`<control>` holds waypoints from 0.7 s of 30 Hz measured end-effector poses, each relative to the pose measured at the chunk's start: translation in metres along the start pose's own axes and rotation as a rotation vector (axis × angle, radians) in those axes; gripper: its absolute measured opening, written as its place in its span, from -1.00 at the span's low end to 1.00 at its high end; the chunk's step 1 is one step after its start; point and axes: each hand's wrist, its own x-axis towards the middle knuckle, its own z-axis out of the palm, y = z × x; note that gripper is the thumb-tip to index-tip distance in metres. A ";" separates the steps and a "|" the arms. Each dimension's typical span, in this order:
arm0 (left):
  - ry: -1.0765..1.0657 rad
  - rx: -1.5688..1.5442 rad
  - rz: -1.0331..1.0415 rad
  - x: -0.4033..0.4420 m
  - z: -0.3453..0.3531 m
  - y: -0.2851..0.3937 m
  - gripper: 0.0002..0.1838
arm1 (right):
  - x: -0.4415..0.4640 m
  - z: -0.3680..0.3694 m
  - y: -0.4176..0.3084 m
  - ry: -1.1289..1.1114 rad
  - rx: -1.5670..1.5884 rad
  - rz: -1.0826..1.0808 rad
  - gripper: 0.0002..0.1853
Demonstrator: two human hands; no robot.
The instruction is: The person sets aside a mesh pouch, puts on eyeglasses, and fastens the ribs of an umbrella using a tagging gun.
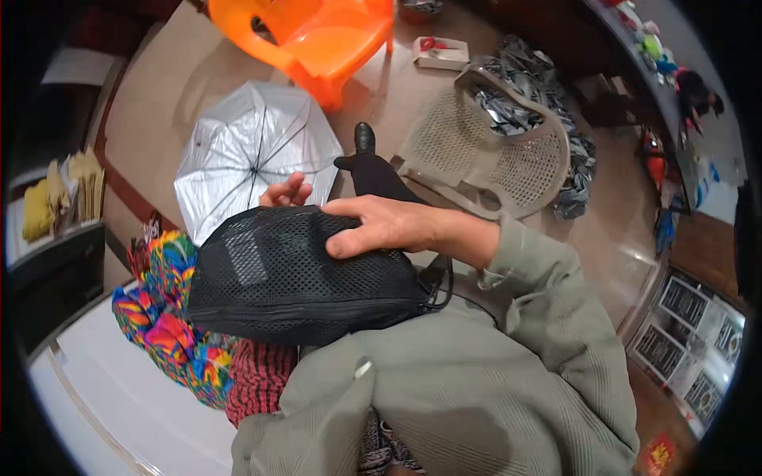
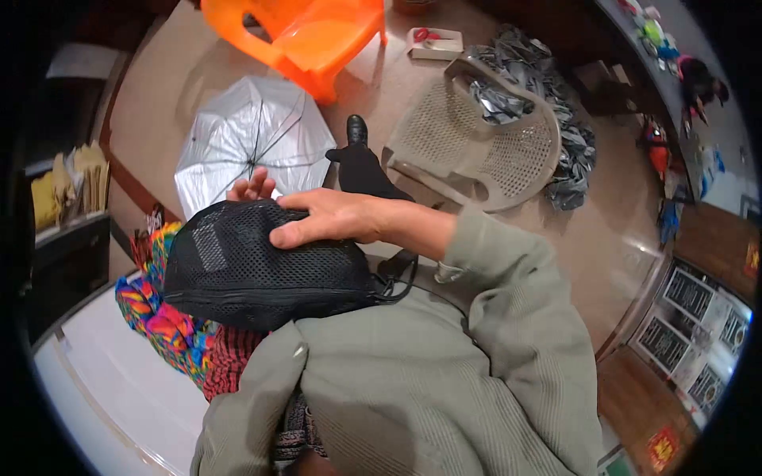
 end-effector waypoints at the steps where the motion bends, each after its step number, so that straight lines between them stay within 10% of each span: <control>1: -0.017 0.021 -0.015 0.012 -0.003 0.006 -0.57 | 0.008 -0.011 -0.007 -0.047 0.037 -0.004 -0.21; 16: -0.074 -0.042 0.096 0.363 -0.114 0.002 -0.46 | 0.108 -0.358 -0.203 -0.215 0.225 -0.004 -0.27; 19: 0.250 -1.000 0.120 0.422 -0.099 -0.011 -0.42 | 0.100 -0.423 -0.243 -0.192 0.291 0.031 -0.29; 21: 0.388 -0.772 0.110 0.446 -0.112 -0.014 -0.43 | 0.097 -0.464 -0.268 -0.196 0.339 0.130 -0.30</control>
